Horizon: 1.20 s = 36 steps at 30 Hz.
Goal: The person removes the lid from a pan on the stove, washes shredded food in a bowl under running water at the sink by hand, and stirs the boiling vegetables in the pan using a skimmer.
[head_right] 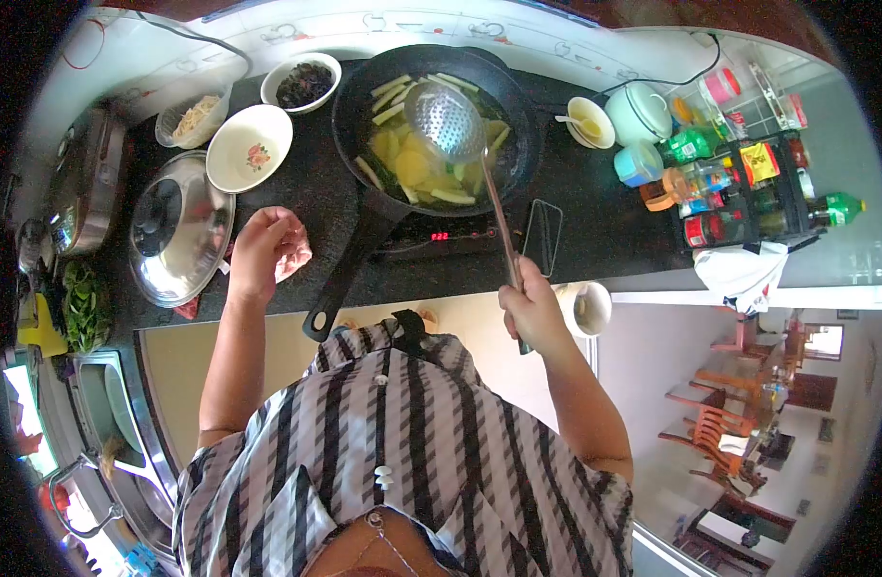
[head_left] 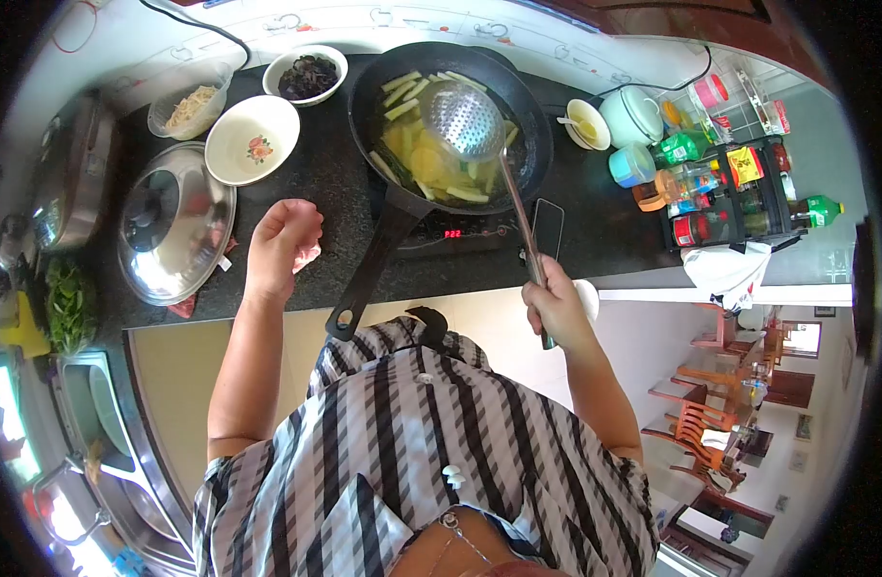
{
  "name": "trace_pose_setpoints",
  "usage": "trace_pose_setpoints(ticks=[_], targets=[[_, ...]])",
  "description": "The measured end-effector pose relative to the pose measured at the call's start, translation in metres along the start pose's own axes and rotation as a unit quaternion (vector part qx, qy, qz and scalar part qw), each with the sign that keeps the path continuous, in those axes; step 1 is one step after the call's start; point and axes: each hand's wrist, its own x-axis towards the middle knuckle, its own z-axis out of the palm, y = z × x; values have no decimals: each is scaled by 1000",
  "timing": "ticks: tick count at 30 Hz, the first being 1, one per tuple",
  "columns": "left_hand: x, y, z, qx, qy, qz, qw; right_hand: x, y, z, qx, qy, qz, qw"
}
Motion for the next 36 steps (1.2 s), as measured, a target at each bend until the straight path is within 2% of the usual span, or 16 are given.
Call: trace_pose_setpoints(ticks=[3,7,10,14,17,20,23,26,32,33,36], targets=[[0,-3,-3,-2,-11,20,1000,-1,6,-5,-17,11,10,1000],[1,-6,-5,-15,-9,19,1000,-1,16,-16,-211,134,-22,968],[4,-11,-8,-16,-17,18,1000,7,29,-29,-243,174,-60,952],[7,-18,-10,-17,-13,15,1000,-5,3,-17,-148,113,8,982],[7,-21,-10,-15,-6,11,1000,4,11,-13,-144,96,-17,985],[5,-24,-12,-15,1,11,1000,14,6,-11,-119,87,22,989],[3,-26,-16,-9,4,21,1000,24,10,-11,-196,130,-5,972],[1,-29,-25,7,6,34,999,23,16,-15,-262,141,-82,951],[0,-39,-37,32,24,36,999,-16,-21,-23,-332,45,-20,942],[-1,-39,-37,36,24,37,998,-14,-10,-26,-354,42,-117,927],[-2,-42,-37,47,19,41,998,6,-3,-20,-396,63,-154,903]])
